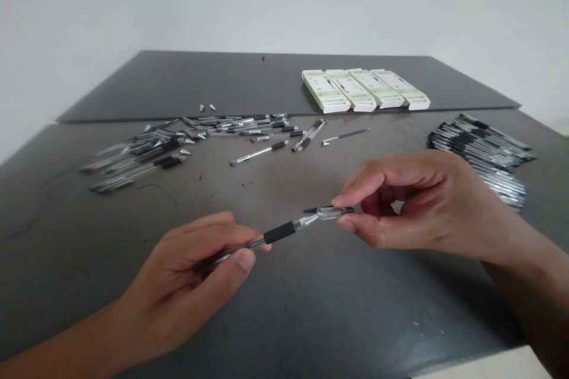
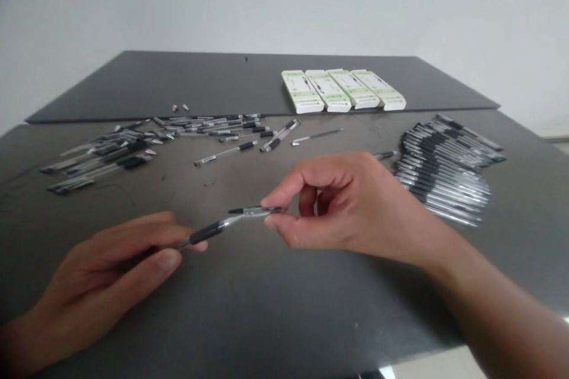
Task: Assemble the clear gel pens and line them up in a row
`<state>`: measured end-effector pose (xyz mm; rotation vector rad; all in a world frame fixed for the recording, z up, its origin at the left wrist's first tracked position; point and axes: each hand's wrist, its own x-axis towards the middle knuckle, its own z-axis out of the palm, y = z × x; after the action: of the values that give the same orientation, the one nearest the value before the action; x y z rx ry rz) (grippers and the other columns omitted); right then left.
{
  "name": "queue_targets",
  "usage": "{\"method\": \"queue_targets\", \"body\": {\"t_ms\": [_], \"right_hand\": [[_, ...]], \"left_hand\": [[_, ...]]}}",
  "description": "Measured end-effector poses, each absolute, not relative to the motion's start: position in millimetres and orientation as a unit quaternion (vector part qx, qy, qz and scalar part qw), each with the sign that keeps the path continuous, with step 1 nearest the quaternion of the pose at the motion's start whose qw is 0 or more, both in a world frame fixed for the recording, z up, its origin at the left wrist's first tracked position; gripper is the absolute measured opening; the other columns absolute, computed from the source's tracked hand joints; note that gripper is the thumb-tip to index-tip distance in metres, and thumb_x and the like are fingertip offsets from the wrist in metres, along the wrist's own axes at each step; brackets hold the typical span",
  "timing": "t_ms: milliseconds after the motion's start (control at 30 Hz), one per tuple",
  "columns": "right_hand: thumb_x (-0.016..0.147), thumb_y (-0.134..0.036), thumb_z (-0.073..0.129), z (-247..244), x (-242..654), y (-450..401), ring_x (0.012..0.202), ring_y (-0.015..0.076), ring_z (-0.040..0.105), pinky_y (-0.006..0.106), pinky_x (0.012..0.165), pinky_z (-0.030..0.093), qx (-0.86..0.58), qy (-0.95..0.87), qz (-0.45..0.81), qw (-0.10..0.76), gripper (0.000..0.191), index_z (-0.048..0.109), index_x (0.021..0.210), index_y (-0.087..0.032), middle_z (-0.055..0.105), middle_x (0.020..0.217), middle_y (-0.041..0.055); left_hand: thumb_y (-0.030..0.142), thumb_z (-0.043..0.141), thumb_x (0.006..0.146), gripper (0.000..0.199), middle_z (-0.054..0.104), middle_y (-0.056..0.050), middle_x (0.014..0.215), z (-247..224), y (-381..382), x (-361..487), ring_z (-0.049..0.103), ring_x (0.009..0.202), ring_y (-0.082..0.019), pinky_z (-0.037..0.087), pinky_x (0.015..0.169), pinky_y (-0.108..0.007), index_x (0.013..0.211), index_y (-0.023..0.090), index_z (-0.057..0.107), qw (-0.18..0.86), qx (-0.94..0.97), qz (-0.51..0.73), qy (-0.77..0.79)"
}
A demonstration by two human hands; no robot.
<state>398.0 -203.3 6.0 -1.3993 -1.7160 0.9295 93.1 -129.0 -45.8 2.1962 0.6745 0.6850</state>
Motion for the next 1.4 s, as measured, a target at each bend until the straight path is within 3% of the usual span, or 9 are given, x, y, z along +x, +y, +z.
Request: {"method": "queue_targets", "body": {"t_ms": [433,667,1033,1400], "right_hand": [[0.082,-0.025,0.091,5,394,-205,0.058,0.0103,0.063,0.024,0.048,0.045,-0.533,-0.708,0.33,0.325,0.02,0.088,0.101,-0.03,0.081,0.084,-0.001],[0.082,-0.016,0.09,8,390,-202,0.078,0.0151,0.076,0.024,0.063,0.058,-0.488,-0.739,0.318,0.338,0.025,0.089,0.106,-0.024,0.085,0.095,0.0035],[0.089,-0.018,0.087,2,386,-200,0.084,0.0165,0.079,0.026,0.069,0.061,-0.472,-0.745,0.307,0.358,0.018,0.089,0.107,-0.023,0.086,0.098,0.0052],[0.089,-0.025,0.089,0,386,-200,0.084,0.0201,0.079,0.032,0.066,0.063,-0.491,-0.732,0.314,0.353,0.025,0.089,0.11,-0.038,0.086,0.098,0.0013]], "left_hand": [[0.023,0.06,0.103,0.021,0.063,0.004,0.075,-43,-128,94,0.058,0.061,-0.009,0.041,0.053,-0.022,0.107,0.026,0.08,0.396,0.857,0.234,0.235],[0.023,0.06,0.106,0.022,0.061,0.003,0.074,-42,-125,95,0.058,0.063,-0.011,0.043,0.056,-0.021,0.111,0.026,0.081,0.387,0.87,0.212,0.22],[0.023,0.057,0.109,0.022,0.065,0.003,0.077,-45,-122,95,0.061,0.065,-0.011,0.044,0.06,-0.021,0.102,0.023,0.078,0.362,0.888,0.207,0.196],[0.023,0.056,0.11,0.023,0.063,0.002,0.076,-45,-123,95,0.061,0.064,-0.011,0.045,0.059,-0.022,0.106,0.021,0.079,0.354,0.894,0.193,0.198]]}}
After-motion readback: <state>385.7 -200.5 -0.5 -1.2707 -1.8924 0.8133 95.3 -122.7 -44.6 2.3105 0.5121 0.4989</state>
